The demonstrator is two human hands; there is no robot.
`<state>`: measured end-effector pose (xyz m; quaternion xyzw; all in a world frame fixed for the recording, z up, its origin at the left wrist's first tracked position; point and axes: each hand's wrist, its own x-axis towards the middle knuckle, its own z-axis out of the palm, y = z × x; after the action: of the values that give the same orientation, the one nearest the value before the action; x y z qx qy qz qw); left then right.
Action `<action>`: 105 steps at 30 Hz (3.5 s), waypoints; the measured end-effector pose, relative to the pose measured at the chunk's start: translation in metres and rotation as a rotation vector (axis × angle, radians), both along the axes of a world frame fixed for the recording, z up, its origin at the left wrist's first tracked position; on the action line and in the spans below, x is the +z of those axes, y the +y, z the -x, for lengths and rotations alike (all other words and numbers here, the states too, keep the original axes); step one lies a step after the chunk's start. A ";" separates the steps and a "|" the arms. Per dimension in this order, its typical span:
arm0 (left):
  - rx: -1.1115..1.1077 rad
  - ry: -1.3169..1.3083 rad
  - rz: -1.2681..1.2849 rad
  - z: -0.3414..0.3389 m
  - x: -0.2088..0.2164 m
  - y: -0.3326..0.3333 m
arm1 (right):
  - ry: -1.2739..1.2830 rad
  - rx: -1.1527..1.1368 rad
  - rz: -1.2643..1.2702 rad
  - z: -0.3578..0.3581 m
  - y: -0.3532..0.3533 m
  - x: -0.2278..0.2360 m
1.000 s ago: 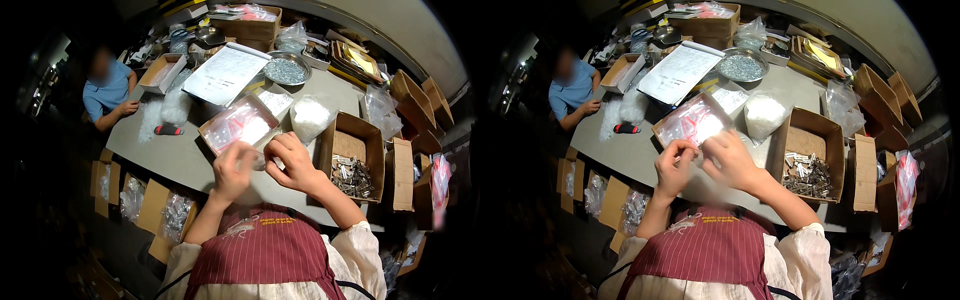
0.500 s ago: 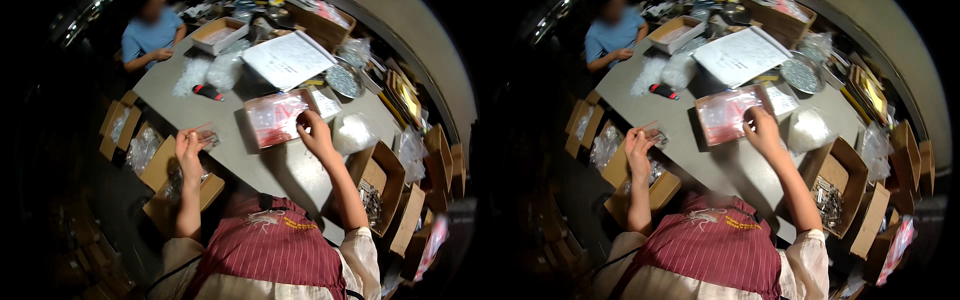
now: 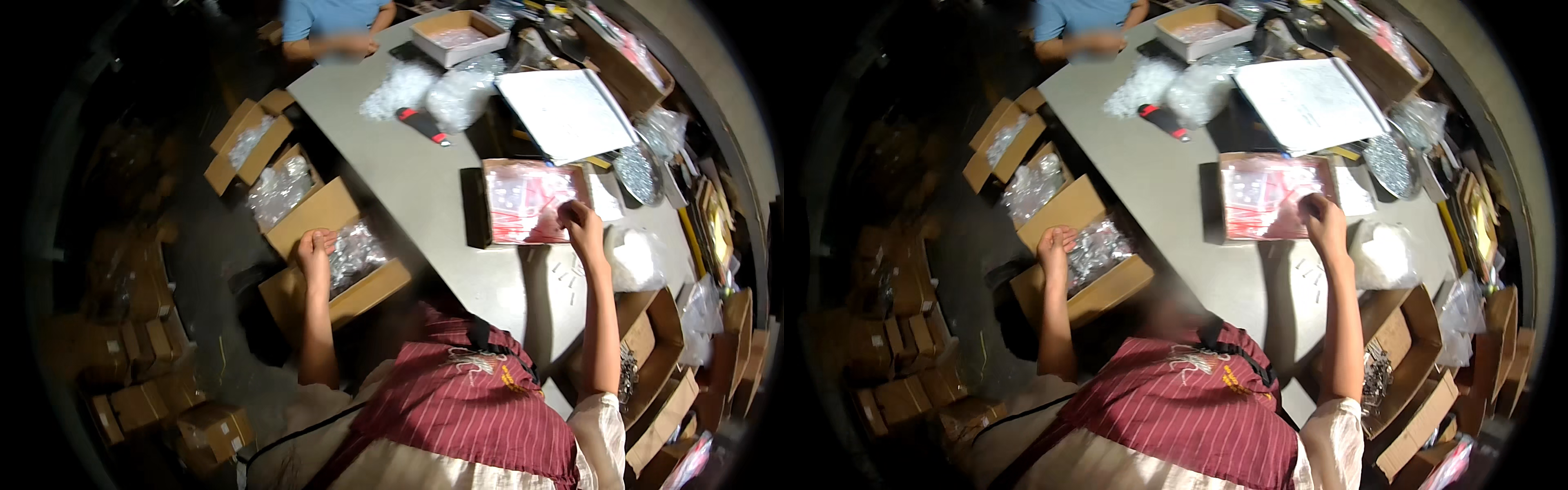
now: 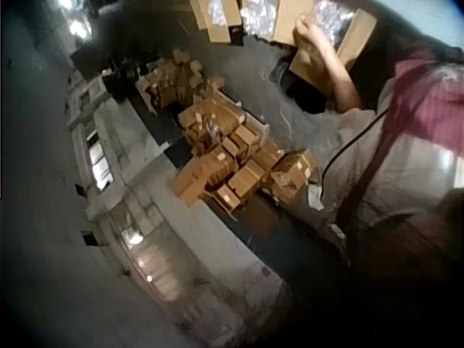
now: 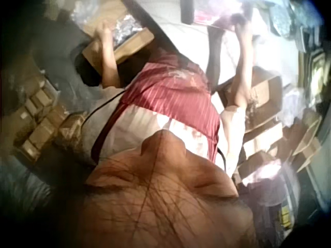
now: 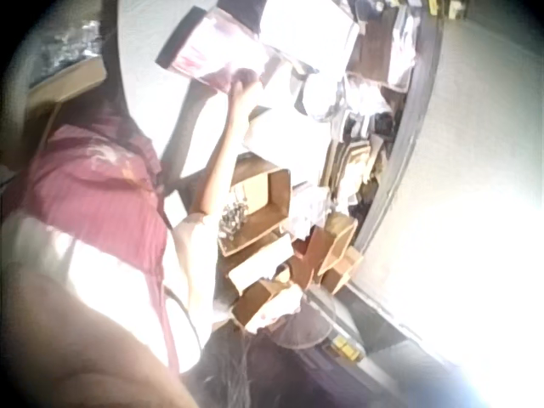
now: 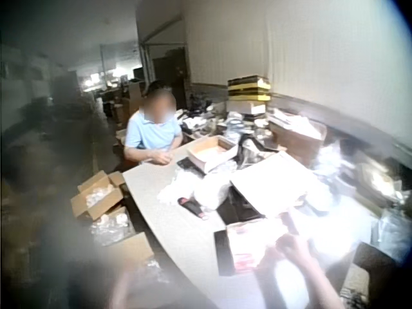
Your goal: The person repeatedly picks small metal parts from a cardboard box, places them into small plastic bags, and sets the filled bags into a larger box. The process is continuous and repetitive, with the person handling one part at a time.
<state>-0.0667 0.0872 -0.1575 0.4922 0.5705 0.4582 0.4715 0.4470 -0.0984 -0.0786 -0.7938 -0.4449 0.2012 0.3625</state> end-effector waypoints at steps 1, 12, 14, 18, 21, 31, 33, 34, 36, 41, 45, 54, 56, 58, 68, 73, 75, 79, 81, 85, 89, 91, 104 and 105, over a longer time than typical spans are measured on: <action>-0.039 0.023 -0.030 -0.012 0.004 0.002 | 0.148 -0.002 -0.137 -0.006 -0.005 -0.002; -0.850 -0.054 -0.336 -0.228 0.134 -0.083 | 0.655 -0.111 -0.426 0.054 -0.055 0.073; -0.932 0.045 -0.580 -0.251 0.153 -0.101 | 0.645 -0.082 -0.427 0.067 -0.066 0.071; -1.093 -0.022 -0.380 -0.276 0.155 -0.119 | 0.574 -0.034 -0.359 0.086 -0.083 0.071; -1.016 -0.102 -0.313 -0.284 0.142 -0.125 | 0.393 -0.220 -0.308 0.073 -0.107 0.047; -1.068 0.186 -0.460 -0.275 0.133 -0.129 | -0.283 -0.456 0.333 0.058 -0.154 -0.053; -1.033 0.295 -0.394 -0.272 0.135 -0.134 | -0.229 -0.479 0.284 0.061 -0.140 -0.029; -1.046 0.270 -0.376 -0.272 0.133 -0.136 | -0.229 -0.492 0.208 0.060 -0.138 -0.023; -1.072 0.221 -0.338 -0.274 0.124 -0.139 | -0.346 -0.483 0.195 0.049 -0.130 -0.034; -1.146 0.093 -0.552 -0.283 0.112 -0.148 | -0.528 -0.399 0.358 0.058 -0.124 -0.055; -1.184 0.218 -0.568 -0.279 0.117 -0.154 | -0.404 -0.233 0.277 0.065 -0.140 -0.003; -1.350 0.080 -0.803 -0.294 0.119 -0.165 | -0.606 0.153 -0.229 0.100 -0.159 0.095; -1.365 0.073 -0.817 -0.295 0.121 -0.166 | -0.567 0.121 -0.256 0.098 -0.165 0.099; -1.394 0.092 -0.816 -0.294 0.121 -0.167 | -0.488 0.067 -0.271 0.099 -0.177 0.104; -1.468 0.152 -0.895 -0.297 0.123 -0.181 | -0.337 0.179 0.130 0.123 -0.193 0.087; -1.447 0.237 -0.887 -0.300 0.106 -0.186 | -0.346 0.287 0.050 0.134 -0.200 0.073; -1.488 0.242 -0.768 -0.298 0.094 -0.187 | -0.292 0.214 -0.097 0.125 -0.205 0.081; -1.423 0.228 -0.596 -0.300 0.092 -0.197 | -0.181 -0.363 -0.294 0.057 -0.242 0.062; -1.425 0.260 -0.574 -0.298 0.084 -0.194 | -0.308 -0.479 0.010 0.018 -0.263 0.071; -1.473 0.292 -0.526 -0.291 0.078 -0.188 | -0.419 -0.370 0.609 -0.024 -0.305 -0.005; -1.459 0.284 -0.430 -0.278 0.066 -0.181 | -0.503 -0.315 0.524 -0.018 -0.311 -0.036; -1.446 0.303 -0.356 -0.275 0.061 -0.177 | -0.454 -0.375 0.462 -0.021 -0.313 -0.031; -1.415 0.278 -0.310 -0.290 0.064 -0.184 | -0.417 -0.602 0.270 -0.089 -0.329 -0.024; -1.409 0.282 -0.318 -0.291 0.066 -0.186 | -0.381 -0.658 0.210 -0.090 -0.332 -0.025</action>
<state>0.2241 -0.0985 -0.0918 0.8587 0.1006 0.0562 0.4993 0.5365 -0.4306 -0.1039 -0.9499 -0.2033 -0.0323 0.2353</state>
